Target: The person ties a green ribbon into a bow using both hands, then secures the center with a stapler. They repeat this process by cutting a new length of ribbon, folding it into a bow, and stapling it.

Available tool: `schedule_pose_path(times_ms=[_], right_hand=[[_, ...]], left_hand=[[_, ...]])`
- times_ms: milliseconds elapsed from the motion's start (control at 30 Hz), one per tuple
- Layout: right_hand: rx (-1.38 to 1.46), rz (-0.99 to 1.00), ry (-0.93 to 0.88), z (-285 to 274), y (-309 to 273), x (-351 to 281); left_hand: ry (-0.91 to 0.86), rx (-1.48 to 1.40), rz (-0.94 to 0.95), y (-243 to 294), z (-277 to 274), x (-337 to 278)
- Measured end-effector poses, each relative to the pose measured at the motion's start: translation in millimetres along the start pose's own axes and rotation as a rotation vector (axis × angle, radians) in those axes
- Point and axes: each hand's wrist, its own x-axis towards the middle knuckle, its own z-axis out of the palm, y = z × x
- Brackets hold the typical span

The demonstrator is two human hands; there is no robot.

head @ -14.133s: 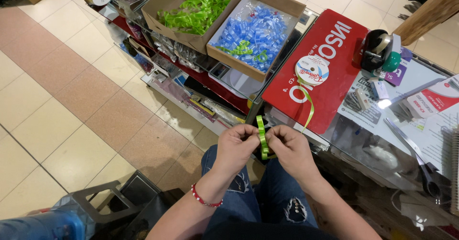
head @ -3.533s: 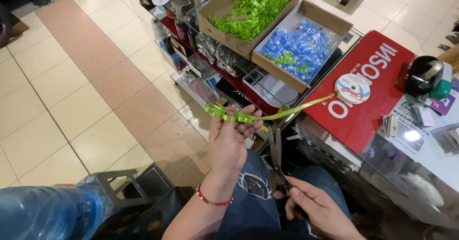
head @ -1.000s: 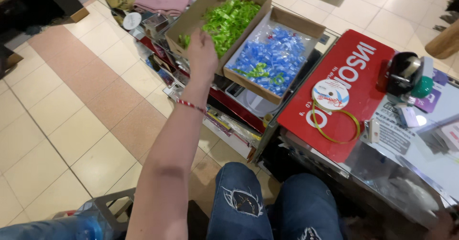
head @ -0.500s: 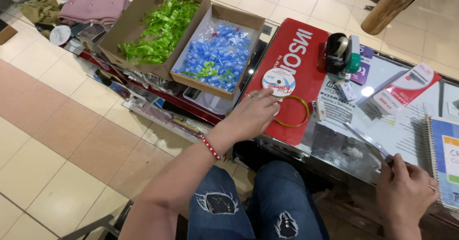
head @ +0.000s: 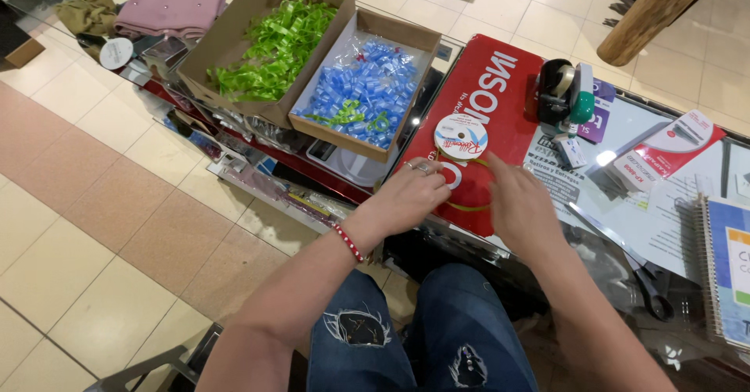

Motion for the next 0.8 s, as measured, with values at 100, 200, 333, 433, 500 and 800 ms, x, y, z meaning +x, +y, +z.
schedule_pose_path(times_ms=[100, 200, 333, 433, 500, 800], right_hand=[[0.043, -0.065, -0.108, 29.0, -3.7, 44.6], [-0.03, -0.087, -0.254, 60.9, 2.6, 61.8], [-0.198, -0.138, -0.301, 81.3, 20.1, 67.0], [-0.301, -0.141, -0.239, 87.9, 33.0, 62.1], [-0.327, -0.129, -0.246, 89.5, 41.2, 61.0], [-0.398, 0.042, -0.413, 81.4, 47.7, 68.4]], left_hand=[[0.013, 0.014, 0.011, 4.9, -11.2, 1.5], [0.01, -0.001, -0.006, 6.9, -15.1, -7.2], [0.019, -0.071, -0.024, 3.8, -29.3, -26.3], [0.021, -0.119, -0.035, 7.5, -58.5, -39.1], [0.027, -0.133, -0.047, 12.0, -70.4, -47.2], [-0.063, -0.199, -0.145, 34.2, -140.7, -99.1]])
